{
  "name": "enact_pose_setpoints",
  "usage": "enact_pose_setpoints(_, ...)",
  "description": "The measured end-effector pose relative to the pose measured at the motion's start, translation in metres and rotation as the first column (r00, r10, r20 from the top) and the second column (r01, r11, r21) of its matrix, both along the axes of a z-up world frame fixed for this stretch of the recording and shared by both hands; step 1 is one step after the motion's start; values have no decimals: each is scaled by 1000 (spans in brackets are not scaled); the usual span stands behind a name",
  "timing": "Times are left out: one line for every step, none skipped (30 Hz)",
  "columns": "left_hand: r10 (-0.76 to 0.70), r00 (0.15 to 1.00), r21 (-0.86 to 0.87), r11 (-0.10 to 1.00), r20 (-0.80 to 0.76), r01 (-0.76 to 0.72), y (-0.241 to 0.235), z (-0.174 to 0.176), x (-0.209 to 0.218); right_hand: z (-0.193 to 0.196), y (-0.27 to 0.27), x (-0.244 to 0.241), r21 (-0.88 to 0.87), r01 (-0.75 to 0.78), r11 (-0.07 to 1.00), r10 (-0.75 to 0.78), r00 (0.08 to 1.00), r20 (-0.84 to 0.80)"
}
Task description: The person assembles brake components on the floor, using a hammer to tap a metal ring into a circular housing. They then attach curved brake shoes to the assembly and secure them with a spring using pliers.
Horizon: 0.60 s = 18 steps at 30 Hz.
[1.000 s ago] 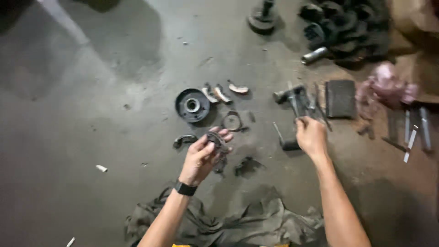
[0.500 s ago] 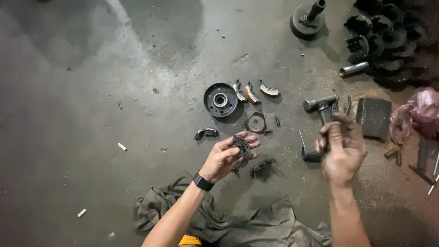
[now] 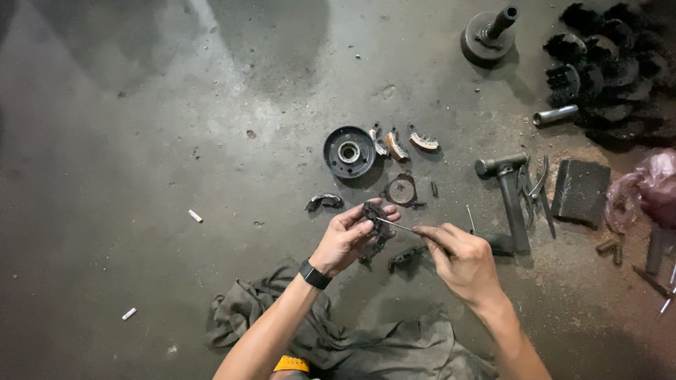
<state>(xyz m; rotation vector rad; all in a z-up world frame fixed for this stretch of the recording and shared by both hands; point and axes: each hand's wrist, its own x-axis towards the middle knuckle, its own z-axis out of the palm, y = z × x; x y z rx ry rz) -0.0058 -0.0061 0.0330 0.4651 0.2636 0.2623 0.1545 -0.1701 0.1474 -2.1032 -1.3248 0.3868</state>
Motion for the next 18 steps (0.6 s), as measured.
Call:
enact_pose_setpoints(-1, 1000, 10, 1000, -18, 1, 1, 1, 0, 1, 0, 0, -10, -7, 1000, 7, 1000, 11)
enact_pose_setpoints(-1, 1000, 9, 1000, -17, 2, 1, -2, 0, 0, 0, 0, -11, -7, 1000, 7, 1000, 11)
enact_pose_setpoints(1, 1000, 23, 1000, -27, 0, 0, -6, 0, -1, -1, 0, -27, -12, 1000, 12, 1000, 14)
enact_pose_setpoints(3, 999, 37, 999, -37, -2, 0, -9, -1, -2, -1, 1, -43, -16, 999, 17, 1000, 17)
enact_pose_setpoints(3, 999, 35, 999, -38, -2, 1, -12, -1, -2, 0, 1, -46, -16, 999, 17, 1000, 16)
enact_pose_setpoints(-4, 999, 104, 995, -44, 8, 2, -15, -2, -3, 0, 2, -45, -28, 999, 29, 999, 20)
enact_pose_setpoints(-10, 999, 173, 985, -51, 19, 3, -17, -3, -3, 0, 2, -44, -40, 998, 41, 999, 24)
enact_pose_setpoints(-10, 999, 171, 985, -52, 19, 2, -27, -5, -7, 0, 0, -46, -40, 998, 41, 999, 23)
enact_pose_setpoints(-66, 995, 271, 959, -79, 85, 1, -37, -6, -10, -1, -1, -58, -58, 997, 57, 998, -19)
enact_pose_setpoints(-118, 987, 367, 918, -112, 151, 0, -47, -7, -14, -1, -2, -69, -76, 995, 72, 996, -60)
enact_pose_setpoints(-117, 987, 360, 921, -112, 150, -2, -47, -8, -23, -2, -8, -75, -78, 994, 74, 995, -62)
enact_pose_setpoints(-212, 967, 411, 876, -145, 253, -3, -46, -9, -31, -4, -13, -76, -87, 993, 75, 987, -141)
enact_pose_setpoints(-304, 936, 458, 816, -179, 353, -4, -46, -9, -40, -6, -18, -76, -92, 993, 74, 973, -217)
enact_pose_setpoints(-305, 936, 454, 818, -176, 352, -5, -41, -9, -51, -12, -22, -82, -92, 992, 72, 974, -216)
enact_pose_setpoints(-376, 909, 482, 773, -179, 414, -5, -37, -9, -62, -19, -26, -54, -80, 995, 61, 956, -287)
enact_pose_setpoints(-443, 877, 509, 721, -184, 471, -5, -33, -9, -73, -26, -30, -26, -65, 998, 52, 933, -356)
enact_pose_setpoints(-450, 875, 508, 719, -180, 475, -1, -36, -6, -68, -31, -34, -29, -58, 998, 44, 934, -354)
enact_pose_setpoints(-396, 894, 589, 679, -208, 438, 4, -39, -2, -63, -35, -38, 21, -88, 996, 89, 902, -423)
